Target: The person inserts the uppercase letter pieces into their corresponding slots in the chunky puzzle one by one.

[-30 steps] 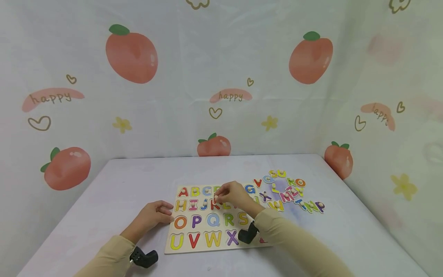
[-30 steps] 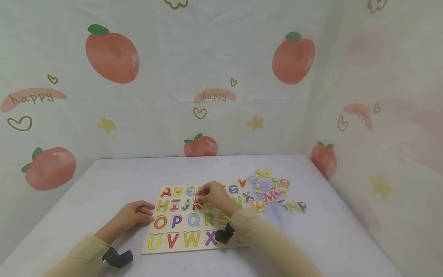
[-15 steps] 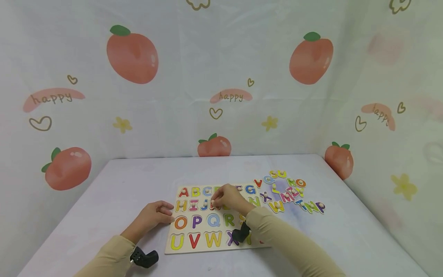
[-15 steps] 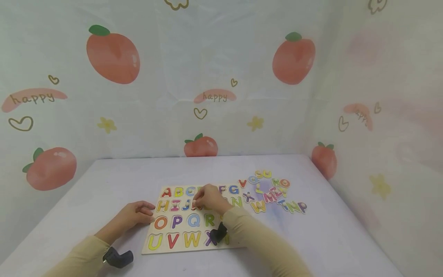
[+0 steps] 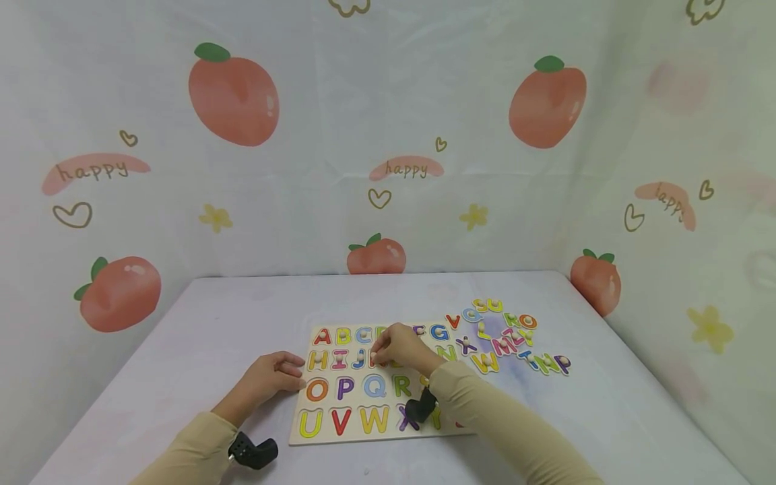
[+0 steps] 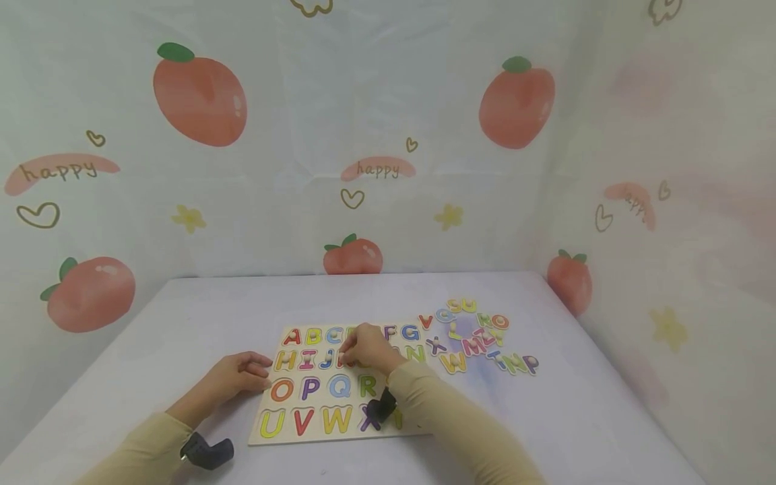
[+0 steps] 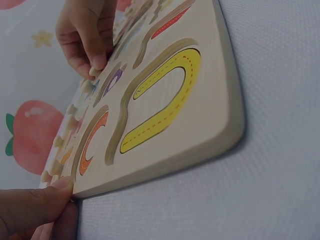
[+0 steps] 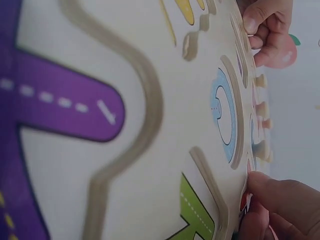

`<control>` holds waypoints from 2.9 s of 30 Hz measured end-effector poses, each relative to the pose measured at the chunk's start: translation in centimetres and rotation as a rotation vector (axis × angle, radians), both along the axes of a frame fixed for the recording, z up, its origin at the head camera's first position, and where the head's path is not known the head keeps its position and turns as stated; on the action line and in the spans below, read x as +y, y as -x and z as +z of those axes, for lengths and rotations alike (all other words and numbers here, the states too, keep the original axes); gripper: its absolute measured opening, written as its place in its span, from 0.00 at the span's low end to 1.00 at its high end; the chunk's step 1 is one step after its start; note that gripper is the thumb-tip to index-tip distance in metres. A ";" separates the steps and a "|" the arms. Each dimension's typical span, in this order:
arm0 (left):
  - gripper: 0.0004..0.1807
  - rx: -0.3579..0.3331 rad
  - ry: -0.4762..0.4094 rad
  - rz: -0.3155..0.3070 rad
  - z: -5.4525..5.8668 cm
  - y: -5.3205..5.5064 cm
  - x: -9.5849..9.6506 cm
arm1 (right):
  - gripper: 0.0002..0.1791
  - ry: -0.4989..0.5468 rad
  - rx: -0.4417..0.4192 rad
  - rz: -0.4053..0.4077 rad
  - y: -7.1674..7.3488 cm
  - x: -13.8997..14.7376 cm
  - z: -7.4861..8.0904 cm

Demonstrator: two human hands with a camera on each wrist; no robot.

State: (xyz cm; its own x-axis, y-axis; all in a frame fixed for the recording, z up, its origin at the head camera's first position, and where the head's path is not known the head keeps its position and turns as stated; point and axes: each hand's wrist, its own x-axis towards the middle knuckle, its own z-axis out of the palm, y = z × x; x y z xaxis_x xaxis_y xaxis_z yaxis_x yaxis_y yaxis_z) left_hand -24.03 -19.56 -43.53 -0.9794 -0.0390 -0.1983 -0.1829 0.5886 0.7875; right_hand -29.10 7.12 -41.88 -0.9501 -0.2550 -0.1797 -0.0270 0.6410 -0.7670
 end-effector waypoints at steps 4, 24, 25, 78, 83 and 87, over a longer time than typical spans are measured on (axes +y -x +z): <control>0.24 0.000 0.005 -0.005 0.2 0.0 0.0 | 0.04 0.005 0.000 0.005 0.2 0.0 0.0; 0.24 -0.003 -0.012 0.000 0.1 0.0 0.2 | 0.11 0.060 0.095 0.020 0.0 2.6 1.4; 0.24 -0.003 -0.012 -0.001 0.1 0.0 0.2 | 0.11 0.084 0.104 0.017 0.1 3.0 1.7; 0.24 0.013 0.008 0.000 -0.4 0.2 -0.1 | 0.20 0.027 0.079 -0.277 3.1 20.6 -1.2; 0.24 0.012 0.008 -0.004 -0.3 0.2 -0.1 | 0.19 -0.008 0.051 -0.300 3.4 20.5 -1.3; 0.24 0.005 -0.003 -0.003 -0.3 0.1 -0.1 | 0.17 -0.026 0.037 -0.306 3.6 20.5 -1.4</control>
State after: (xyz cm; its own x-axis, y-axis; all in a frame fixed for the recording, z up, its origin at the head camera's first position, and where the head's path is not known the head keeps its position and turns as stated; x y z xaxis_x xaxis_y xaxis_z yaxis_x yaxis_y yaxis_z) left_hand -24.18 -19.62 -43.80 -0.9805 -0.0358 -0.1934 -0.1773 0.5868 0.7901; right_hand -32.73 27.58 -43.27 -0.9881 0.0486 -0.1459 0.1427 0.6432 -0.7523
